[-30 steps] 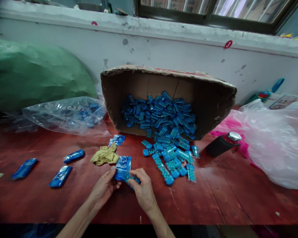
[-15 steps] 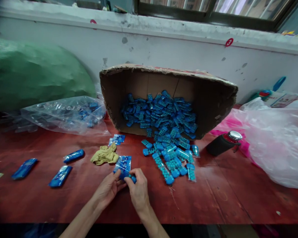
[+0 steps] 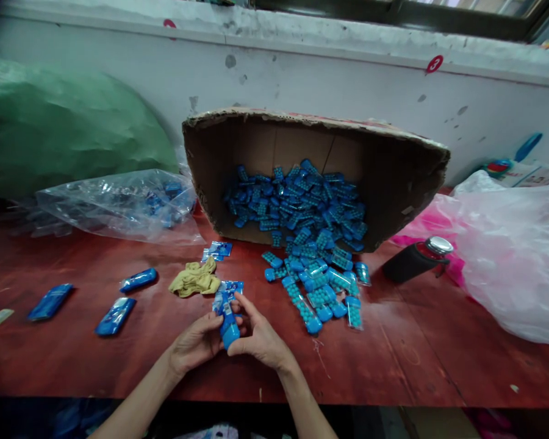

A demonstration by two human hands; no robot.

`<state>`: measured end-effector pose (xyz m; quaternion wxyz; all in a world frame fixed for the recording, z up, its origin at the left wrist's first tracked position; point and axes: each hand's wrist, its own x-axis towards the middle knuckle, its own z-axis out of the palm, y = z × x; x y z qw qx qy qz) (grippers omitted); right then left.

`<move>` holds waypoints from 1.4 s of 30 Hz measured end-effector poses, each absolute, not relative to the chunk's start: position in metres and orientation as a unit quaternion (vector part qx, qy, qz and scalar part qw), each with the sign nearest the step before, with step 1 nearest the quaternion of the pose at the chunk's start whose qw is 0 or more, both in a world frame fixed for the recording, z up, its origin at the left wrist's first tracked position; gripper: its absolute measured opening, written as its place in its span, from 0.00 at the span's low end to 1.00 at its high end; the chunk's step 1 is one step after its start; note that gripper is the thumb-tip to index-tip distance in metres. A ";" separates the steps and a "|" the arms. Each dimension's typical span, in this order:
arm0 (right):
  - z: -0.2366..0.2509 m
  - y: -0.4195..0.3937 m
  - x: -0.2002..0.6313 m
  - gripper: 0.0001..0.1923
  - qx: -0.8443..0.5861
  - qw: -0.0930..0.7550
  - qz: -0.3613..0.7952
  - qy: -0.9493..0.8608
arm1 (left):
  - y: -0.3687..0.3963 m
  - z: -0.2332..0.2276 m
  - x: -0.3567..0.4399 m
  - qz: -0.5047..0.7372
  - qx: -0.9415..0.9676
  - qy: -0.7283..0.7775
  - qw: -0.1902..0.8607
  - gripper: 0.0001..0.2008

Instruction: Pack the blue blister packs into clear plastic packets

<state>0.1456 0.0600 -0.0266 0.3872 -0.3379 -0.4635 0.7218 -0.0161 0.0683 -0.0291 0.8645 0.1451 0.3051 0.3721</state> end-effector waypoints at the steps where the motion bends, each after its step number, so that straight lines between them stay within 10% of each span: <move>1: -0.024 0.061 0.146 0.48 -0.333 0.377 0.728 -0.466 | 0.069 -0.030 -0.016 0.369 0.148 0.298 0.868 0.13; 42: -0.037 0.052 0.146 0.31 -0.298 0.447 0.739 -0.407 | 0.038 -0.008 0.023 0.469 0.108 0.409 0.776 0.07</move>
